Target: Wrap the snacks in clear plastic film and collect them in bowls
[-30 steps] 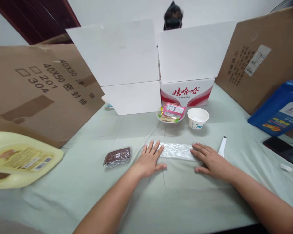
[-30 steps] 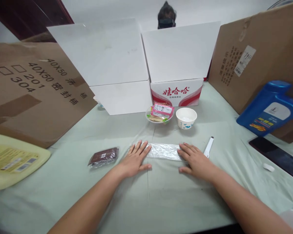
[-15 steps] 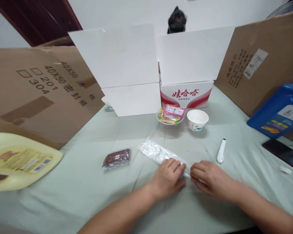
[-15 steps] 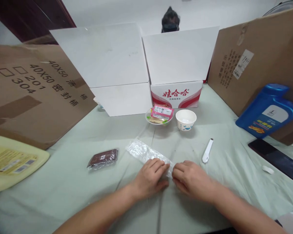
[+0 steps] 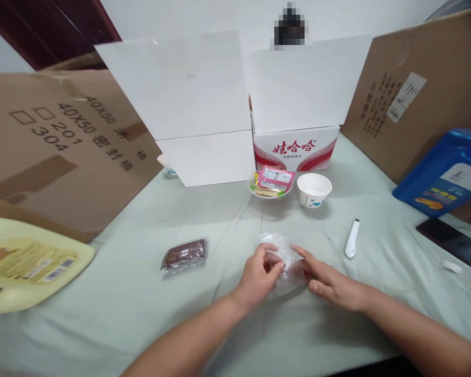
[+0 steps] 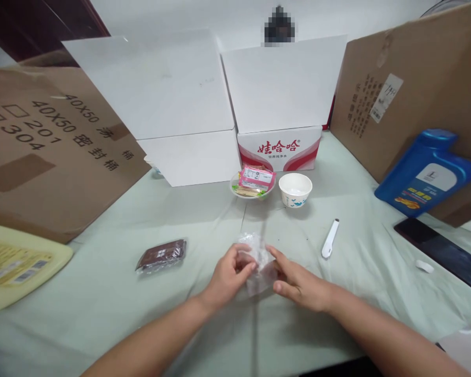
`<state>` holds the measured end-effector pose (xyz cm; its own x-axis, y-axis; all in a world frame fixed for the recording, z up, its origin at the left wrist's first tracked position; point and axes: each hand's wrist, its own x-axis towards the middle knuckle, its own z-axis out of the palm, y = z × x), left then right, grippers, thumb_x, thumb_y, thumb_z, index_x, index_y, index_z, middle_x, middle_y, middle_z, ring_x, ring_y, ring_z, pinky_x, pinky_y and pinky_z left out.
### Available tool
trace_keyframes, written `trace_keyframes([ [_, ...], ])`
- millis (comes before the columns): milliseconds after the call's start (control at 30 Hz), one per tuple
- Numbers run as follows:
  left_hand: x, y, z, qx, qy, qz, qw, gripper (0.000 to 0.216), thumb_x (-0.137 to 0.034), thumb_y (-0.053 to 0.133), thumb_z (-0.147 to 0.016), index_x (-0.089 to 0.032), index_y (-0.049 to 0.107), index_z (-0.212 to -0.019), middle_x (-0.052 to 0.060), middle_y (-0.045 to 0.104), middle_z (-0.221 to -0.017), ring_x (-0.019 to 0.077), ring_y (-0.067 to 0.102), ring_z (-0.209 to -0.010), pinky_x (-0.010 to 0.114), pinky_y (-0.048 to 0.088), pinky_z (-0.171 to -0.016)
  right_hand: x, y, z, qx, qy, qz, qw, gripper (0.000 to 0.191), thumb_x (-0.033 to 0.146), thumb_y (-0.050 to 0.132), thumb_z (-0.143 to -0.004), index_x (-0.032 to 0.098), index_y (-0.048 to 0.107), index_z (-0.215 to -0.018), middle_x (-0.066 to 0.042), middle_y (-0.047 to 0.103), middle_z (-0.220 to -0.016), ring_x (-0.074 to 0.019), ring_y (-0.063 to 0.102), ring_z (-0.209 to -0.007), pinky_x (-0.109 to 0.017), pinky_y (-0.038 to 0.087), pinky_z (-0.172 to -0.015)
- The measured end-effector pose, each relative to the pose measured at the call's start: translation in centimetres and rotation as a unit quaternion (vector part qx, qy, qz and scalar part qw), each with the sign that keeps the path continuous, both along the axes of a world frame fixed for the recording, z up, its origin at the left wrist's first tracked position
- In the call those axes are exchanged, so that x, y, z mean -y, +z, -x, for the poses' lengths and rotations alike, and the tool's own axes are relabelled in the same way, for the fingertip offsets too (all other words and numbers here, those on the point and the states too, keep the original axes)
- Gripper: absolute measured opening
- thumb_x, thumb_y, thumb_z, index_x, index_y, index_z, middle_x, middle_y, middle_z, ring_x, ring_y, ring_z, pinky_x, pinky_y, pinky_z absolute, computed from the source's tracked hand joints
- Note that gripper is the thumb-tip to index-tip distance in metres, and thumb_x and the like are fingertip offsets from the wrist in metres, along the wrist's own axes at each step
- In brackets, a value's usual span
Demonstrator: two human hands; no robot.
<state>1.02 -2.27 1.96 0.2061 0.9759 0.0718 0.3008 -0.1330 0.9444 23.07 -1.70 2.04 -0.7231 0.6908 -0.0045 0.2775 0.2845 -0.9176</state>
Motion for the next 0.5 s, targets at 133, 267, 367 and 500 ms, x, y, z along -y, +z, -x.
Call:
trace_keyframes([
  [133,-2.0,-0.7,0.5,-0.036,0.084,0.023,0.996,0.05,-0.021,0.059,-0.078,-0.018,0.04,-0.124,-0.004,0.063,-0.072,0.013,0.06,-0.066,0.025,0.046,-0.068,0.0,-1.7,1.1,-0.004,-0.113,-0.002,0.994,0.085,0.046,0.056,-0.088,0.022,0.005,-0.152,-0.006,0.06,-0.102,-0.0149,0.055,-0.076,-0.03,0.048,-0.072],
  [267,-2.6,-0.8,1.0,-0.164,0.116,-0.006,0.98,0.061,-0.019,0.057,-0.08,-0.018,0.033,-0.136,-0.004,0.062,-0.074,0.0155,0.061,-0.07,0.027,0.045,-0.071,-0.2,-1.7,1.6,0.027,-0.152,-0.059,0.986,0.067,0.03,0.056,-0.087,0.024,0.026,-0.146,-0.005,0.061,-0.1,-0.0148,0.058,-0.077,-0.03,0.05,-0.072],
  [367,-2.8,-0.9,1.3,-0.255,0.118,-0.029,0.959,0.066,-0.019,0.062,-0.079,-0.018,0.032,-0.138,-0.002,0.061,-0.08,0.0186,0.063,-0.078,0.03,0.047,-0.076,-0.1,-1.2,1.6,0.072,-0.136,-0.111,0.982,0.046,0.024,0.054,-0.087,0.023,0.046,-0.133,-0.005,0.062,-0.096,-0.0154,0.06,-0.076,-0.031,0.052,-0.072],
  [500,-3.2,-1.5,1.9,-0.323,0.145,-0.148,0.923,0.06,-0.026,0.069,-0.077,-0.02,0.04,-0.13,0.005,0.06,-0.101,0.0234,0.061,-0.095,0.036,0.049,-0.082,0.3,-0.8,1.5,0.11,-0.117,-0.312,0.936,0.034,0.024,0.058,-0.086,0.021,0.057,-0.12,-0.012,0.058,-0.11,-0.0236,0.057,-0.098,-0.041,0.051,-0.084],
])
